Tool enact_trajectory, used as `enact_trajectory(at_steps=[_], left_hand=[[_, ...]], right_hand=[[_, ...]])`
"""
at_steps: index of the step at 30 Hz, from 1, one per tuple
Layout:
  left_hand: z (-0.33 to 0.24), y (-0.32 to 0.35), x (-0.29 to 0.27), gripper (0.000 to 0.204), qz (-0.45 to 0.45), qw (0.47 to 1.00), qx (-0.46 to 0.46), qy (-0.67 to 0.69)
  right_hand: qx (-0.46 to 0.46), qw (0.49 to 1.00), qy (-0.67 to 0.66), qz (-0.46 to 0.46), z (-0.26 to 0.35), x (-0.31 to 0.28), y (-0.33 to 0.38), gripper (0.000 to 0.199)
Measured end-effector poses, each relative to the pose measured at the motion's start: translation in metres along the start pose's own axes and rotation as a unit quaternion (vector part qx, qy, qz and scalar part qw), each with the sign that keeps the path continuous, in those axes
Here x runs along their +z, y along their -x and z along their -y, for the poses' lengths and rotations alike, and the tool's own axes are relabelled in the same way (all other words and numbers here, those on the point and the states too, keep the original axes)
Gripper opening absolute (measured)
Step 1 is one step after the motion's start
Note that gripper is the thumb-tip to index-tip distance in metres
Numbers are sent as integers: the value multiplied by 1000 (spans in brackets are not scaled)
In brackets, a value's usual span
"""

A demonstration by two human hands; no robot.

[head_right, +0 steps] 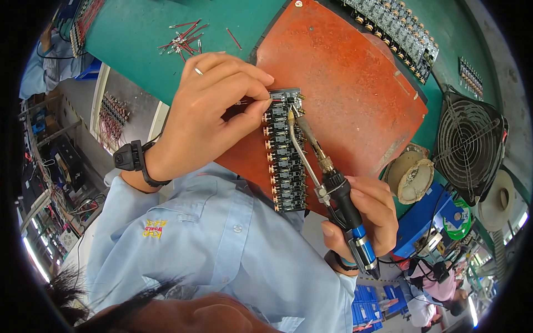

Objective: The person picks up a circuit board and places it on a red block, then inserts LEDs into the board by hand and secures them with a soldering iron. After finishing, the person sets the board aside and picks up another to repeat the process.

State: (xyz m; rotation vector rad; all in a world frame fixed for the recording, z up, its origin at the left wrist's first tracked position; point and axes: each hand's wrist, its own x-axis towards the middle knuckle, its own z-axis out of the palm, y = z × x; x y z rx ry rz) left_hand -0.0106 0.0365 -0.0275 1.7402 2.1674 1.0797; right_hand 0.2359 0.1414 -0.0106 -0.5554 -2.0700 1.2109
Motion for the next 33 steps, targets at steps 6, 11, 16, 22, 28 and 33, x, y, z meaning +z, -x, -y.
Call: enact_trajectory(at_steps=[6,11,16,22,28,33], left_hand=[[-1,2,3,9,-16,1000,-11,-1],[0,1,3,9,-14,1000,-13,0],[0,1,4,9,-13,1000,-14,2],[1,1,4,10,-16,1000,-10,0],[1,0,4,10,-17,1000,-6,-8],[2,0,6,10,-21,1000,-4,-3]], right_hand=[[10,999,19,48,3,1,-6,49],[24,997,33,63,2,1,-7,48],[27,997,31,69,2,3,-10,47],[27,996,40,69,2,4,-11,47],[12,994,69,88,11,4,-18,47],[-9,990,91,112,15,4,-22,48]])
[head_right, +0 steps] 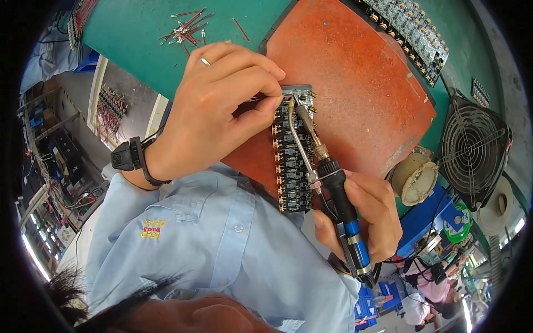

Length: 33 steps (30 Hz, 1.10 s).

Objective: The person picks up a circuit board and places it on a red block, then inserts LEDs into the board by hand and secures them with a soldering iron. After finishing, the person sets the board aside and picks up another to repeat the process.

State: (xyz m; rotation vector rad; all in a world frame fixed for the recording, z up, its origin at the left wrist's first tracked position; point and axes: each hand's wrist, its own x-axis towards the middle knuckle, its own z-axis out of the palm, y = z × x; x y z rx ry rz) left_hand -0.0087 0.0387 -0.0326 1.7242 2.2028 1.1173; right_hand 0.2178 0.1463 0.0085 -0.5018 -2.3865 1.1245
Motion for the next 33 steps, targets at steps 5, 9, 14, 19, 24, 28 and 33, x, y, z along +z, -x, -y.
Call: enact_trajectory(at_steps=[5,9,14,19,24,28,33], left_hand=[[-1,0,-1,9,1,1000,-5,0],[-2,0,-1,9,3,1000,-6,1],[0,1,-1,9,4,1000,-1,3],[1,3,-1,9,-2,1000,2,6],[1,1,-1,9,5,1000,-4,1],[0,0,-2,9,9,1000,-6,0],[0,0,-2,9,9,1000,-7,0]], right_hand=[[-3,1000,-7,-12,-1,-1,1,49],[-17,994,-42,-97,-1,0,12,50],[-5,996,-44,-77,-5,0,12,47],[14,998,-21,-61,-4,6,11,45],[20,998,-21,-56,-5,7,8,45],[13,999,-13,-40,-3,4,5,46],[8,1000,0,-8,1,0,0,49]])
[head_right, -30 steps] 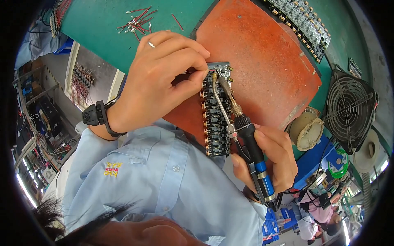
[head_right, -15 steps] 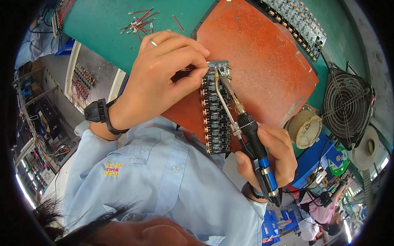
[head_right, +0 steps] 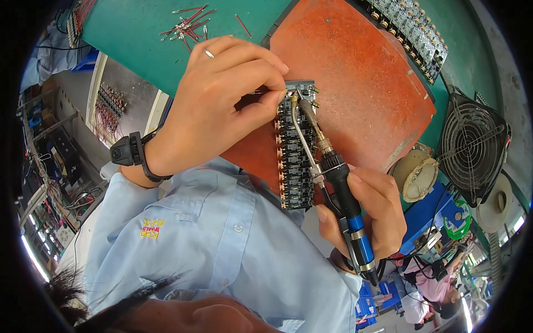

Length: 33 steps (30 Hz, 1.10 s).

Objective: The person picks up a circuit board and places it on a red block, then inserts LEDs into the board by hand and secures them with a soldering iron. After finishing, the person sets the board aside and picks up another to repeat the process.

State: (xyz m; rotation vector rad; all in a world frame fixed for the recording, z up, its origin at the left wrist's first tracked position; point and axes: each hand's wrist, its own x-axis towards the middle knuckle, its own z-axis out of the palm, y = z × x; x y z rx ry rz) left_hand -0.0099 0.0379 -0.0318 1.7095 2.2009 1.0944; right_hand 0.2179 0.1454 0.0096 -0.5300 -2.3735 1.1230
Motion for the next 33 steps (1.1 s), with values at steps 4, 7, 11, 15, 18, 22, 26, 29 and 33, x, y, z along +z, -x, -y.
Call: enact_trajectory(at_steps=[4,7,11,15,18,22,26,29,33], left_hand=[[-1,0,0,8,2,1000,-2,-2],[-1,-1,1,8,1,1000,-2,-1],[0,-1,1,8,-3,1000,5,7],[1,0,-1,8,-6,1000,8,7],[1,4,-2,8,-13,1000,4,-9],[5,6,1,8,-24,999,19,10],[17,13,0,8,-119,990,52,59],[58,19,-25,9,-154,987,-15,-51],[94,27,-56,9,-177,971,-110,-115]], right_hand=[[-4,1000,-4,0,-3,-4,4,50],[-12,999,-11,-44,-5,-5,9,51],[-9,991,-18,-133,-7,-4,19,53],[27,982,-35,-184,-13,3,30,56],[31,969,-71,-236,-17,9,40,59],[46,962,-73,-259,-14,20,48,51],[70,964,-72,-248,-11,16,48,48],[85,966,-64,-235,-14,12,48,45],[91,965,-68,-235,-11,15,43,44]])
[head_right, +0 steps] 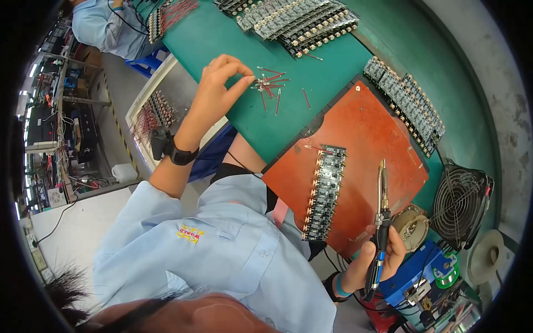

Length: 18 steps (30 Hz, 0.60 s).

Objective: The person picks up a circuit board and places it on a red block, then inserts LEDs into the board by hand and secures them with a soldering iron. After finishing, the person sets the board aside and picks up another to repeat the process.

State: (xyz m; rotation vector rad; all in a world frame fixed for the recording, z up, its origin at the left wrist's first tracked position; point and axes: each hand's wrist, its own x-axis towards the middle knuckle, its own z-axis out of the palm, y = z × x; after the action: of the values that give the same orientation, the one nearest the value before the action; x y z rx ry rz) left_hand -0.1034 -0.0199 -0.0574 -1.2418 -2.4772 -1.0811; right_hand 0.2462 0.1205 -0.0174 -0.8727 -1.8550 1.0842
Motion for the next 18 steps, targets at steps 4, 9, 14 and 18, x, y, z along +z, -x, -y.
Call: enact_trajectory(at_steps=[4,9,14,18], left_hand=[[4,-6,1,9,24,999,43,-4],[1,-12,16,9,56,995,84,-19],[-18,-18,2,7,30,994,60,81],[-67,-6,-14,8,33,961,0,276]], right_hand=[[15,999,-25,21,2,4,1,44],[6,1000,-14,0,7,10,3,44],[-4,1000,-26,10,4,7,1,46],[6,997,-78,-6,2,10,2,50]])
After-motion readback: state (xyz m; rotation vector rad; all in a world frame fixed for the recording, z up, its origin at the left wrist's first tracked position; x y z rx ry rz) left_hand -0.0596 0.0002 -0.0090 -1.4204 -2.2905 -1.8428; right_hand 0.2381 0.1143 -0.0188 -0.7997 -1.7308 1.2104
